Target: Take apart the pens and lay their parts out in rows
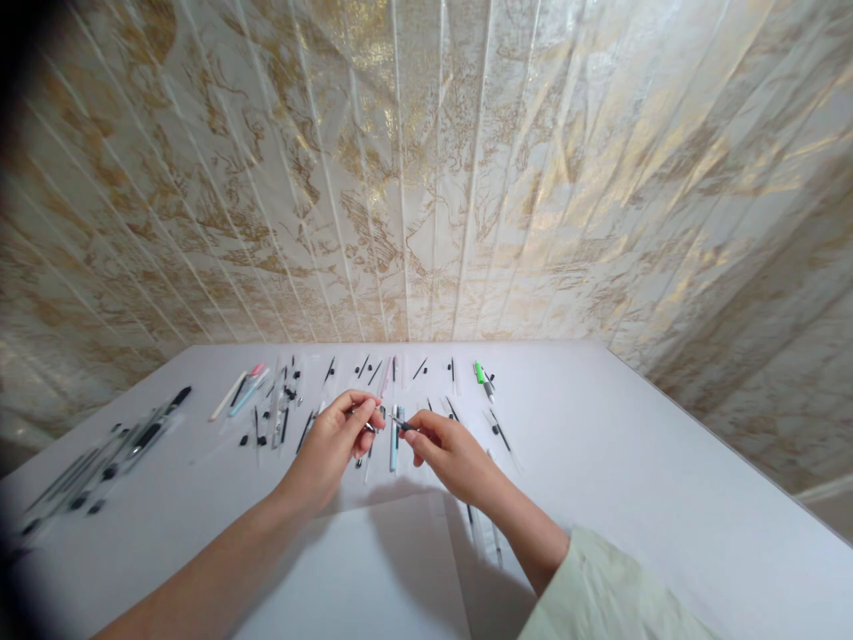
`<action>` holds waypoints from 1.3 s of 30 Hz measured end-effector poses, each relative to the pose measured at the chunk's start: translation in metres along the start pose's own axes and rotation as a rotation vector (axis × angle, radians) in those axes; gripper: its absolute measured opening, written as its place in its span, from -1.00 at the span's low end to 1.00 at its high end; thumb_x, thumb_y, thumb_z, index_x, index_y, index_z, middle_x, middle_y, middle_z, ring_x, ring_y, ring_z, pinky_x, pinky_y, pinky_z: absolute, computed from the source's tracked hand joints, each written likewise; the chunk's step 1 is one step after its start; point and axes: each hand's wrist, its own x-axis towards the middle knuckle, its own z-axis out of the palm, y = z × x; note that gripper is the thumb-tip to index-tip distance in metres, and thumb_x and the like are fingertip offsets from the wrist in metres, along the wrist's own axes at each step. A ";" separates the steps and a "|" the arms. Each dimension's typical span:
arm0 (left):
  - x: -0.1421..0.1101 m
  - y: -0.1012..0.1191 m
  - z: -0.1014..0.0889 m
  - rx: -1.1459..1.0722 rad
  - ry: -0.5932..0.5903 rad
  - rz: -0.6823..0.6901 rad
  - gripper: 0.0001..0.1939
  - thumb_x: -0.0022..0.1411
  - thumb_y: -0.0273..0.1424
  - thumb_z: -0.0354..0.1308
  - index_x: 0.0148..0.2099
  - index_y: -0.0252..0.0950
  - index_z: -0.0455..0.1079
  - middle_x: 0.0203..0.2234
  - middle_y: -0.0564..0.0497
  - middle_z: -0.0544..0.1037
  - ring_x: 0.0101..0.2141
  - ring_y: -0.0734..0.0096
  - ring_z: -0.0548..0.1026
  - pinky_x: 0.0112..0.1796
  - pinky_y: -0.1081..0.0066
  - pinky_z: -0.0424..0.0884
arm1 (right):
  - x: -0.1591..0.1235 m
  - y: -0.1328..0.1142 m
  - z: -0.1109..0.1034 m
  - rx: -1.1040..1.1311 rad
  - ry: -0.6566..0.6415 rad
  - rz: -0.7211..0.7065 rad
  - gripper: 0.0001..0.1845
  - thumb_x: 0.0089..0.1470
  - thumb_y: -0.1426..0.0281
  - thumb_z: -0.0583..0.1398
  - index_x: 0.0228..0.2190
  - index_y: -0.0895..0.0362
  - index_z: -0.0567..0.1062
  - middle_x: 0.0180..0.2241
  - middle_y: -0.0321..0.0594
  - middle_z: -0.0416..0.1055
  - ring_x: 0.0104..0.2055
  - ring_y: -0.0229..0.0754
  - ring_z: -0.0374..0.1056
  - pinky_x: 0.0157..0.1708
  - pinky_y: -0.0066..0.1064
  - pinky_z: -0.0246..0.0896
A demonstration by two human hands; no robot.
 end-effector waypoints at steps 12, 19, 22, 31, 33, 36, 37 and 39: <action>-0.009 -0.004 0.008 -0.020 -0.133 -0.129 -0.75 0.14 -0.21 0.12 -0.24 -0.29 0.30 -0.52 0.13 0.37 -0.64 0.68 0.22 -0.62 0.58 0.08 | 0.000 0.000 0.005 0.023 0.017 0.010 -0.77 0.18 0.26 0.05 -0.37 0.12 0.41 -0.57 -0.34 0.33 -0.53 -0.30 0.12 -0.49 -0.46 -0.02; -0.004 -0.006 0.005 -0.030 -0.039 -0.081 -0.71 0.09 -0.18 0.19 -0.30 -0.30 0.30 -0.54 0.12 0.38 -0.62 0.65 0.25 -0.59 0.57 0.14 | -0.001 -0.002 0.005 0.029 0.004 0.024 -0.75 0.17 0.22 0.07 -0.41 0.12 0.40 -0.58 -0.34 0.33 -0.53 -0.30 0.13 -0.50 -0.47 -0.02; 0.000 -0.004 0.001 -0.054 0.051 -0.051 -0.72 0.08 -0.19 0.20 -0.32 -0.30 0.30 -0.54 0.13 0.38 -0.62 0.66 0.24 -0.59 0.58 0.15 | 0.000 -0.001 0.003 0.020 -0.001 0.029 -0.74 0.17 0.22 0.06 -0.37 0.13 0.42 -0.57 -0.33 0.34 -0.51 -0.29 0.16 -0.47 -0.46 0.02; -0.004 -0.007 0.005 0.022 -0.042 -0.085 -0.70 0.07 -0.16 0.19 -0.31 -0.30 0.35 -0.54 0.11 0.40 -0.61 0.62 0.26 -0.59 0.56 0.16 | 0.001 0.001 0.004 0.015 0.002 0.014 -0.75 0.17 0.23 0.06 -0.38 0.13 0.41 -0.57 -0.34 0.34 -0.52 -0.30 0.16 -0.49 -0.47 0.01; -0.005 -0.008 0.007 0.049 -0.084 -0.092 -0.70 0.10 -0.16 0.16 -0.25 -0.30 0.40 -0.52 0.09 0.40 -0.60 0.61 0.28 -0.58 0.55 0.18 | 0.000 0.002 0.004 0.016 0.006 0.000 -0.76 0.17 0.24 0.05 -0.39 0.12 0.39 -0.57 -0.34 0.34 -0.53 -0.30 0.16 -0.49 -0.47 0.02; -0.006 -0.010 0.006 0.062 -0.089 -0.083 -0.68 0.15 -0.18 0.11 -0.16 -0.30 0.43 -0.47 0.07 0.39 -0.57 0.59 0.31 -0.56 0.54 0.21 | 0.001 0.002 -0.001 0.010 0.037 -0.004 -0.77 0.17 0.25 0.05 -0.39 0.12 0.40 -0.58 -0.34 0.35 -0.52 -0.30 0.17 -0.47 -0.46 0.03; -0.005 -0.011 0.005 0.079 -0.098 -0.086 -0.67 0.16 -0.18 0.09 -0.14 -0.30 0.43 -0.46 0.07 0.39 -0.56 0.59 0.31 -0.56 0.53 0.21 | 0.001 0.002 -0.004 0.006 0.059 -0.001 -0.77 0.17 0.25 0.06 -0.38 0.12 0.41 -0.58 -0.34 0.35 -0.52 -0.30 0.17 -0.47 -0.46 0.03; -0.006 -0.015 0.005 0.167 -0.149 -0.114 -0.66 0.20 -0.18 0.04 -0.11 -0.29 0.44 -0.43 0.05 0.38 -0.58 0.58 0.31 -0.58 0.52 0.19 | 0.002 0.001 -0.012 -0.006 0.106 0.002 -0.77 0.16 0.26 0.06 -0.37 0.12 0.42 -0.58 -0.35 0.36 -0.52 -0.30 0.17 -0.48 -0.46 0.01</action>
